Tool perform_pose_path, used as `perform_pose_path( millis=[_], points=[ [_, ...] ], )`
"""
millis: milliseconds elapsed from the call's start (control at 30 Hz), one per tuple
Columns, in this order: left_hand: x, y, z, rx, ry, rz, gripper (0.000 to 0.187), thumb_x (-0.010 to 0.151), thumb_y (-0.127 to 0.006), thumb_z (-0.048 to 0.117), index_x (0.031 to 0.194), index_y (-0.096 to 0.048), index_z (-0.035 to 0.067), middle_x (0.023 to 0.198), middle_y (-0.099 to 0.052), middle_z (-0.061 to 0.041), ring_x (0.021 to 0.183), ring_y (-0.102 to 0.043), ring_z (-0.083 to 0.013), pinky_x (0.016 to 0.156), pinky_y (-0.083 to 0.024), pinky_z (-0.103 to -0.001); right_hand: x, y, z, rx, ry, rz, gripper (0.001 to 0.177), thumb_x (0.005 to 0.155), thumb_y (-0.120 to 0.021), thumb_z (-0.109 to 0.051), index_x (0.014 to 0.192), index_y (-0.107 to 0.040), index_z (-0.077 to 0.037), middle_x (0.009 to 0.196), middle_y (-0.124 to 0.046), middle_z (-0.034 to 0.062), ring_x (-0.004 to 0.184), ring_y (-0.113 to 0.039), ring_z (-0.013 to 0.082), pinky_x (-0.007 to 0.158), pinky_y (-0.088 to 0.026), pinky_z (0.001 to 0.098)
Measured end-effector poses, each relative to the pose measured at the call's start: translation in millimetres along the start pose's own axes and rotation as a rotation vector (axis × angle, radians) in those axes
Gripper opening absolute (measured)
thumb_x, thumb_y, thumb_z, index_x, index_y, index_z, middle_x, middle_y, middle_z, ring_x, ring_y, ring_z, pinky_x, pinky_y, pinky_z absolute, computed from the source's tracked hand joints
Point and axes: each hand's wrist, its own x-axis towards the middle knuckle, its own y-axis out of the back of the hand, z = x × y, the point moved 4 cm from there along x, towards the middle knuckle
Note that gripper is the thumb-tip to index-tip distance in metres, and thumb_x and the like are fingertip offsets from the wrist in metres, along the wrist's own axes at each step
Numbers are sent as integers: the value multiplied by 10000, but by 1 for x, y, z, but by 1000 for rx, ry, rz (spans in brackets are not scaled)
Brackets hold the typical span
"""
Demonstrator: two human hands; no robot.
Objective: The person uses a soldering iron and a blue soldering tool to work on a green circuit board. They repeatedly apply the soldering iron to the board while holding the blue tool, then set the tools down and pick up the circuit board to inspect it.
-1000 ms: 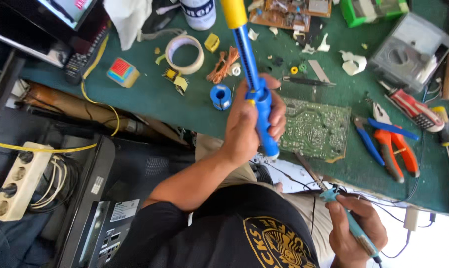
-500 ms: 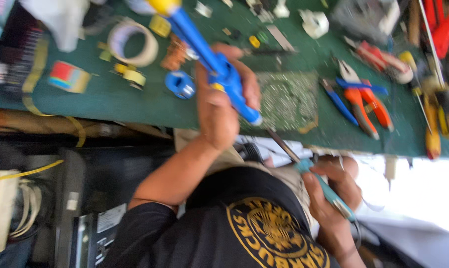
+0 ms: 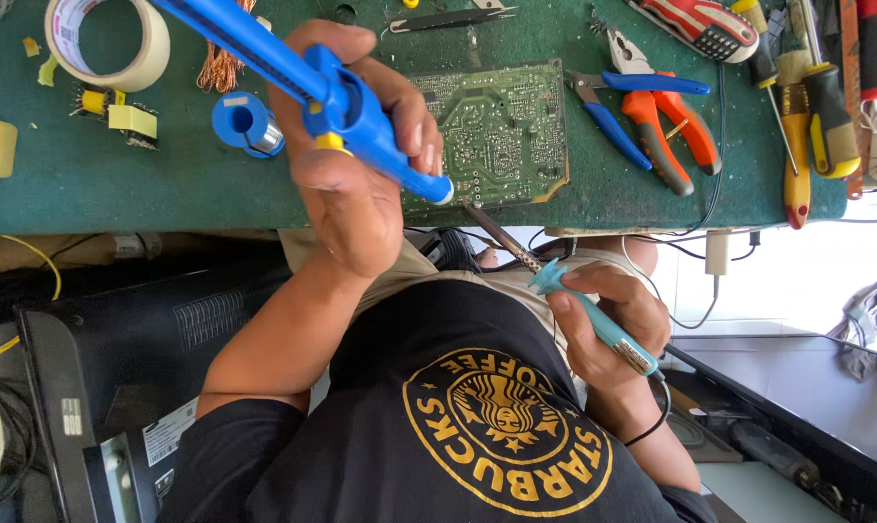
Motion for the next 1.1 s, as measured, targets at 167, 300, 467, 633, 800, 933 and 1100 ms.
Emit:
perform_pose_path(
  millis=[167, 300, 467, 633, 800, 933, 1100],
  points=[
    [-3, -3, -5, 25, -56, -64, 671, 1086, -552, 764, 1383, -429, 175, 894, -499, -121, 678, -480, -210, 652, -500, -356, 2, 0, -1, 7, 5, 3, 159, 984, -742, -119, 1014, -655, 11, 926, -725, 178, 803, -708, 280, 766, -564, 348],
    [-4, -3, -10, 26, -70, -71, 679, 1071, -552, 772, 1393, -432, 186, 900, -503, -115, 686, -490, -208, 654, -511, -357, 1, 0, -1, 3, 5, -1, 161, 987, -736, -131, 1016, -656, 5, 922, -724, 175, 791, -706, 276, 754, -559, 345],
    [-5, -6, -9, 33, -59, -54, 615, 1109, -565, 722, 1381, -441, 185, 884, -496, -105, 672, -494, -204, 647, -491, -347, 1, 0, 0, 20, -2, -6, 157, 986, -732, -117, 1023, -649, 10, 937, -724, 183, 803, -702, 278, 755, -553, 340],
    [-5, -8, -11, 15, -59, -66, 699, 1055, -596, 765, 1386, -438, 170, 888, -499, -106, 672, -486, -199, 655, -490, -343, 1, 0, 1, 23, 4, -4, 152, 979, -737, -104, 1019, -648, 13, 928, -726, 187, 802, -708, 282, 760, -562, 346],
    [-9, -13, -16, 36, -70, -63, 402, 979, -445, 212, 1376, -427, 152, 857, -491, -123, 656, -491, -212, 634, -487, -341, 0, 0, 3, 27, 29, -3, 156, 978, -736, -102, 1011, -648, 22, 914, -725, 198, 772, -698, 284, 718, -541, 342],
    [-15, -21, -19, -12, -107, -115, 619, 1047, -656, 656, 1297, -439, 133, 812, -504, -60, 642, -486, -156, 608, -426, -293, -2, 11, 5, 164, 138, 158, 174, 1005, -692, -105, 1021, -602, 43, 843, -678, 188, 709, -683, 301, 700, -558, 364],
    [-15, -23, -14, 7, -267, -213, 452, 1125, -599, 533, 1365, -473, 170, 855, -546, -20, 660, -501, -112, 558, -432, -265, 0, 28, 10, 139, 170, 309, 196, 1028, -661, -116, 1028, -551, 46, 801, -633, 238, 703, -666, 356, 734, -542, 435]
  ],
)
